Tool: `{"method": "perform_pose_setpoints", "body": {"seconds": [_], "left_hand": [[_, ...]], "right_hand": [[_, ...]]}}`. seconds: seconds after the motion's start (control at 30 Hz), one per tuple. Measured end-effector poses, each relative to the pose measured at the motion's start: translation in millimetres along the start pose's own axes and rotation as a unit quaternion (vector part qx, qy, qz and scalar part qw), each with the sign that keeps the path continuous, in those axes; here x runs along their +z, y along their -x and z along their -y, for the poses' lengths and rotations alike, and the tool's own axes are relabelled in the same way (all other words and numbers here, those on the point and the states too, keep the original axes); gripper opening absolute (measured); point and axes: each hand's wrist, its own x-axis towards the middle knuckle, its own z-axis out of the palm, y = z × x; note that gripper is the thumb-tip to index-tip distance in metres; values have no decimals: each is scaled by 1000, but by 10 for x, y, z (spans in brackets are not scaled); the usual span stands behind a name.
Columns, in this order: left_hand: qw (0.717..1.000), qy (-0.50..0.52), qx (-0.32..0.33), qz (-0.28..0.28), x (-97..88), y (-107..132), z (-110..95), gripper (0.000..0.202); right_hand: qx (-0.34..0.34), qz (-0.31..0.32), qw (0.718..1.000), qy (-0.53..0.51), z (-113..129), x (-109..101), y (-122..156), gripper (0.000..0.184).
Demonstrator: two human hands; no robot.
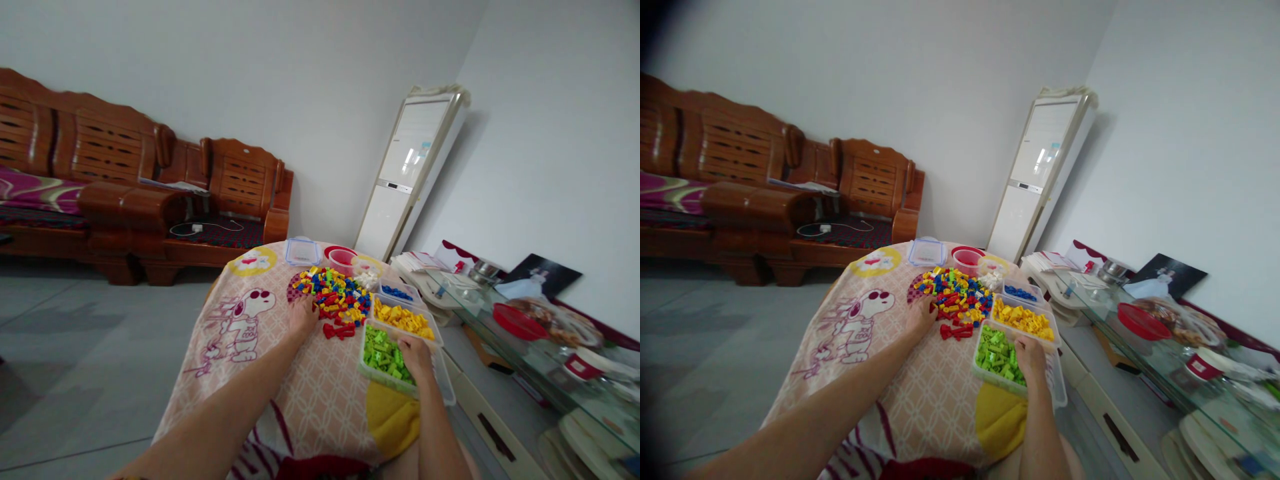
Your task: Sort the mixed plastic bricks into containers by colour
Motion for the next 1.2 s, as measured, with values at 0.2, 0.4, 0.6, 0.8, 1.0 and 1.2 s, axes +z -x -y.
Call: {"method": "perform_pose_setpoints", "body": {"seconds": [0.2,0.4,0.6,0.8,1.0,1.2], "left_hand": [[995,36,53,-74,-16,61,-48,27],[985,93,135,-56,37,217,-363,32],[947,257,193,-10,283,264,-831,32],[924,275,264,32,407,92,-1318,46],[955,200,219,-17,367,168,-1001,48],[988,100,73,-87,89,188,-392,35]], "right_hand": [[-5,-5,1000,-11,26,-12,30,32],[-5,0,1000,-14,32,-27,10,30],[4,0,1000,-7,23,-24,9,29],[13,-3,1000,-13,14,0,25,30],[11,-3,1000,-22,-1,9,37,31],[11,1,1000,-28,-7,14,9,29]]}}
